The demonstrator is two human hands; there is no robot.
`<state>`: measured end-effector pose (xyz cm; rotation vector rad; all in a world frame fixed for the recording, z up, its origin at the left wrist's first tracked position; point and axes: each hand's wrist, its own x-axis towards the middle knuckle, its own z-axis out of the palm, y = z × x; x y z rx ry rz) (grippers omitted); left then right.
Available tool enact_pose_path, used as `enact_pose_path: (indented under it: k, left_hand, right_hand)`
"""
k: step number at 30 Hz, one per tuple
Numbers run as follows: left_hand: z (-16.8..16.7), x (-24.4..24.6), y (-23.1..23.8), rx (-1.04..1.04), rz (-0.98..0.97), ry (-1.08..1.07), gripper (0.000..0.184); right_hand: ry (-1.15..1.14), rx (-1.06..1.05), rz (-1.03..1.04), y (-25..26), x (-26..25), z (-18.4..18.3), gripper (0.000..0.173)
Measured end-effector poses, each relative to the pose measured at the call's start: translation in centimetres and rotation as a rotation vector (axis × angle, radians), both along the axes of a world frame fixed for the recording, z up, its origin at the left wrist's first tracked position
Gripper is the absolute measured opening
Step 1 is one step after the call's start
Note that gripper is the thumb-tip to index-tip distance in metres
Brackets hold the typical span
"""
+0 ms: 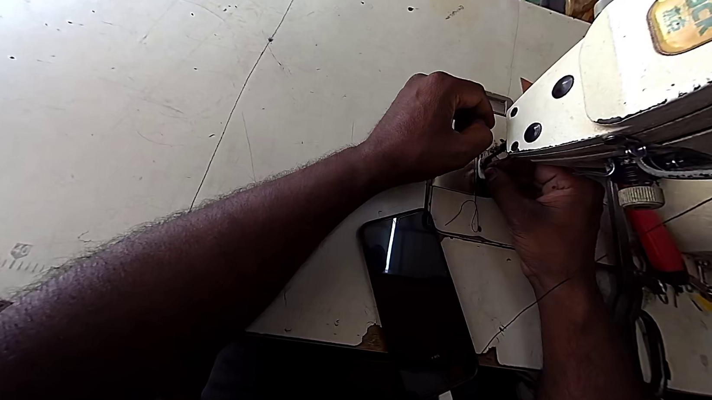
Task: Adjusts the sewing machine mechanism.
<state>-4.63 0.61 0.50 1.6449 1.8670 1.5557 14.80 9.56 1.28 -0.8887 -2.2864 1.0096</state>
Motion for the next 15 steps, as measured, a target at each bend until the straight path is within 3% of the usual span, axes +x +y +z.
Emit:
enact_pose_path:
  k: [7,15]
  left_hand:
    - [-0.2,0.5,0.4,0.005,-0.179,0.054,0.006]
    - [-0.1,1.4,0.6,-0.028,-0.158,0.111,0.019]
  right_hand:
    - [0.068,0.008,-0.001,0.5,-0.5,-0.5,0.005]
    - [0.046,0.038,-0.014,0.5,-0.5,-0.4,0.005]
